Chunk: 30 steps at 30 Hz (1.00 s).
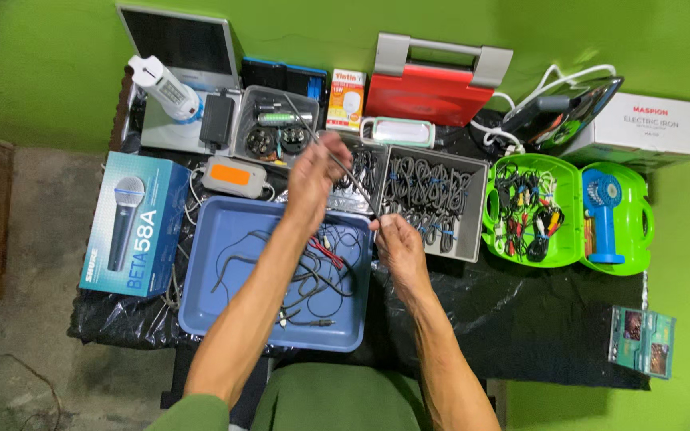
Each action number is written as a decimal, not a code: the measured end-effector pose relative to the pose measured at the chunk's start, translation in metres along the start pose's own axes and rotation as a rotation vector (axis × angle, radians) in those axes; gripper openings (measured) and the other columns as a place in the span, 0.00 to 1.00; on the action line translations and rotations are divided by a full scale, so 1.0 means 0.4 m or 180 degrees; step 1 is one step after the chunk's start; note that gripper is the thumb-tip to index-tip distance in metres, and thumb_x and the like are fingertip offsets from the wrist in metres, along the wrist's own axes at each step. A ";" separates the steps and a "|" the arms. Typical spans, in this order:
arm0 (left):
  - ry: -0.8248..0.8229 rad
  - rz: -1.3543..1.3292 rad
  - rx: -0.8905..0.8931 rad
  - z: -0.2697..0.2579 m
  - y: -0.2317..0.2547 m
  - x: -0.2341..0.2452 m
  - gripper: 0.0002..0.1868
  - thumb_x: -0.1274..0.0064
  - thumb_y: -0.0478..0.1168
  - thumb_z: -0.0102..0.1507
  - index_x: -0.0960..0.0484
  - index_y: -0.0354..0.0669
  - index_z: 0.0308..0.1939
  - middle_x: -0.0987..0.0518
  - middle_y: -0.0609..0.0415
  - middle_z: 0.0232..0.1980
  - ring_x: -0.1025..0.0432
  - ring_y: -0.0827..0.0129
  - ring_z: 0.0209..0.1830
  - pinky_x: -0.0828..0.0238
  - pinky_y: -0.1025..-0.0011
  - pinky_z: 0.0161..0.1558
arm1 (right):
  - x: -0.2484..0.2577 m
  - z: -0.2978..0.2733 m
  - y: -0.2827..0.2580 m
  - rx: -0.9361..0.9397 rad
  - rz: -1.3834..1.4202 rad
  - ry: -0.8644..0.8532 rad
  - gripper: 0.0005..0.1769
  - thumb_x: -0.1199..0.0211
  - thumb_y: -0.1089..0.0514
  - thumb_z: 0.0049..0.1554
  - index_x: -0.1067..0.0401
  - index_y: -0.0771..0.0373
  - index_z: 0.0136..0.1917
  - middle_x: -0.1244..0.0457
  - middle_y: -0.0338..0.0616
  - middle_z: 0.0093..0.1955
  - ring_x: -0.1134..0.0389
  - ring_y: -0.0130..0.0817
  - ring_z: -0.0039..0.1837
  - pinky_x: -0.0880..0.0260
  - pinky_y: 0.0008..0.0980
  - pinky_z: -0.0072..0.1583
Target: The person organizes tangled audio cables on a table, picking them up, untangling them, and placing them into a clear plastic container. The workspace includes various electronics and boxes.
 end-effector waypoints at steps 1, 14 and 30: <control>0.0005 0.0059 0.0025 -0.011 -0.006 -0.005 0.18 0.57 0.44 0.76 0.24 0.35 0.61 0.19 0.49 0.49 0.22 0.69 0.47 0.21 0.73 0.49 | 0.001 0.007 -0.002 0.0012 -0.0025 0.0030 0.15 0.48 0.50 0.68 0.30 0.63 0.48 0.52 0.24 0.28 0.57 0.16 0.29 0.60 0.23 0.31; 0.0478 0.0391 0.0431 -0.011 -0.003 0.013 0.18 0.53 0.48 0.73 0.18 0.36 0.50 0.18 0.54 0.41 0.23 0.72 0.40 0.24 0.75 0.42 | 0.045 0.006 0.022 0.0724 -0.0822 0.0095 0.11 0.41 0.54 0.67 0.27 0.64 0.48 0.46 0.24 0.33 0.52 0.16 0.35 0.55 0.22 0.36; 0.0853 -0.0501 -0.0761 0.032 0.024 -0.047 0.13 0.59 0.49 0.75 0.29 0.45 0.43 0.34 0.61 0.33 0.44 0.80 0.24 0.48 0.80 0.25 | 0.047 -0.017 -0.106 0.1842 -0.3186 0.0521 0.09 0.45 0.56 0.65 0.28 0.63 0.48 0.34 0.57 0.34 0.30 0.58 0.39 0.35 0.51 0.40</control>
Point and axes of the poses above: each hand's wrist, its own z-axis towards the middle knuckle, its own x-axis out of the back of the hand, y = z × x, the point moved 4 cm from there along z, towards the middle knuckle
